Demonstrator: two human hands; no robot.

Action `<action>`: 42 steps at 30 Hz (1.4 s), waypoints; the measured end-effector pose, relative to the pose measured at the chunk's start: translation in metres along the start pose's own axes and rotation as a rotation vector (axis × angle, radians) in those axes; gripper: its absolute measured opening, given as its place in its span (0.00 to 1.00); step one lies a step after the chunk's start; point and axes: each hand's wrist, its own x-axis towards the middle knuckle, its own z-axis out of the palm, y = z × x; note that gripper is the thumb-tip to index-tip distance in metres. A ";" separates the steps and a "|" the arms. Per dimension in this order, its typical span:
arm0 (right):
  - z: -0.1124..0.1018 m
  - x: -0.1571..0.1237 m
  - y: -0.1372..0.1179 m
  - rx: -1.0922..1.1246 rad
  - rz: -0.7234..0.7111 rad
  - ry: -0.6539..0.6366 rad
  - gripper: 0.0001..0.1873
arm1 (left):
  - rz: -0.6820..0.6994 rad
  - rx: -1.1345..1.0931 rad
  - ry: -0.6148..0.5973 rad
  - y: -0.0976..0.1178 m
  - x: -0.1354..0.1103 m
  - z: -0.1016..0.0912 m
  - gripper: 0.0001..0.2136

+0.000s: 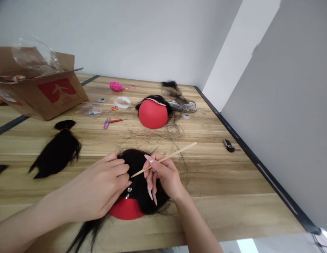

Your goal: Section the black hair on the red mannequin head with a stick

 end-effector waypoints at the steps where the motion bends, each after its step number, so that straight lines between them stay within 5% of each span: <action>1: 0.000 0.000 0.000 0.004 0.003 -0.004 0.16 | -0.017 -0.011 0.001 0.001 0.000 0.000 0.10; 17: -0.003 0.004 -0.001 0.054 0.089 -0.009 0.16 | -0.137 -0.050 0.005 0.010 0.000 -0.001 0.10; 31: 0.001 0.000 0.001 -0.059 -0.005 -0.014 0.18 | -0.110 -0.062 0.010 0.010 0.001 0.000 0.10; 42: -0.005 0.004 0.002 0.099 0.022 -0.048 0.15 | -0.149 -0.057 -0.029 0.011 0.004 0.000 0.10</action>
